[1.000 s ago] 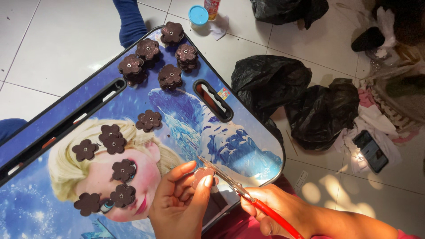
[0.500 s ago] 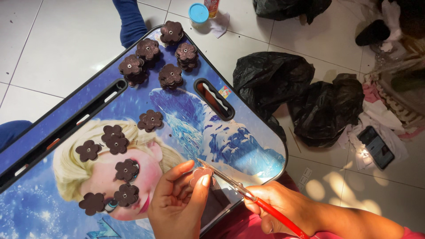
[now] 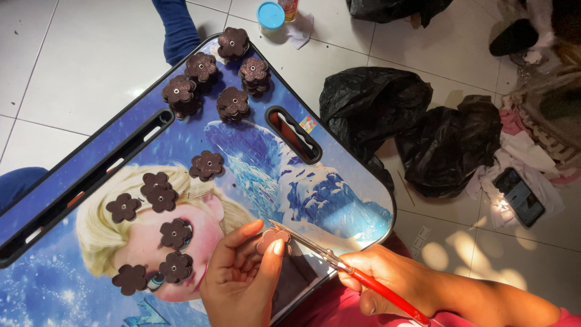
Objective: The person uses red-handled scissors to cut flower-shaped pieces from a dark sheet of material. They hold the sheet with one hand and carefully trim around the outlines, then place the finished pieces onto a Frozen-themed tray.
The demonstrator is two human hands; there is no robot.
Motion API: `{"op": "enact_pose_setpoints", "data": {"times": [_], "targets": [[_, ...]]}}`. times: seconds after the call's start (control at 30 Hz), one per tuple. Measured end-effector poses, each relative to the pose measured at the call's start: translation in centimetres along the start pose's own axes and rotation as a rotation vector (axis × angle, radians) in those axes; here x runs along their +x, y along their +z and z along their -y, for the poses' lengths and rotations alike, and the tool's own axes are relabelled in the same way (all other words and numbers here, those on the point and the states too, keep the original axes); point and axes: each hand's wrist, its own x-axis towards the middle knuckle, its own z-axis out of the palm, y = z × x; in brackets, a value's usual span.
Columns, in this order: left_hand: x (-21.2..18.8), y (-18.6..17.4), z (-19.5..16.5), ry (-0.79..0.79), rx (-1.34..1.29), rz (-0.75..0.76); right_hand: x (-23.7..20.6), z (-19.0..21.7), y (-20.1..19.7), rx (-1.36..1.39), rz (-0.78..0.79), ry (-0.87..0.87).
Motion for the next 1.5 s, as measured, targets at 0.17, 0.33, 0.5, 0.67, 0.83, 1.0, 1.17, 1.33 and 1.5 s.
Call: {"op": "enact_pose_setpoints", "data": {"times": [0.17, 0.33, 0.5, 0.67, 0.83, 1.0, 1.17, 1.33, 1.5], "targets": [[0.1, -0.1, 0.2, 0.015, -0.022, 0.011, 0.0, -0.2, -0.4, 0.002, 0.018, -0.031], [0.2, -0.4, 0.2, -0.004, -0.063, 0.024, -0.1, -0.4, -0.7, 0.022, 0.031, -0.029], [0.5, -0.5, 0.2, -0.026, -0.014, 0.005, -0.1, -0.9, -1.0, -0.008, 0.029, -0.057], [0.6, -0.3, 0.1, -0.018, 0.013, -0.010, 0.0, -1.5, -1.2, 0.002, 0.040, -0.093], [0.9, 0.0, 0.0, 0.000, 0.025, -0.030, 0.1, -1.7, -1.5, -0.006, 0.054, -0.066], [1.1, 0.2, -0.1, -0.017, 0.030, -0.042, -0.1, -2.0, -1.7, 0.027, 0.041, -0.117], [1.5, 0.4, 0.2, -0.043, 0.036, -0.048, -0.3, -2.9, -1.8, 0.297, 0.070, -0.085], [2.1, 0.4, 0.2, -0.125, -0.132, 0.026, 0.4, -4.5, -1.1, 0.624, 0.100, -0.200], [2.6, 1.1, 0.2, -0.190, -0.380, 0.090, 1.7, -6.2, -0.9, 0.813, 0.146, -0.254]]}}
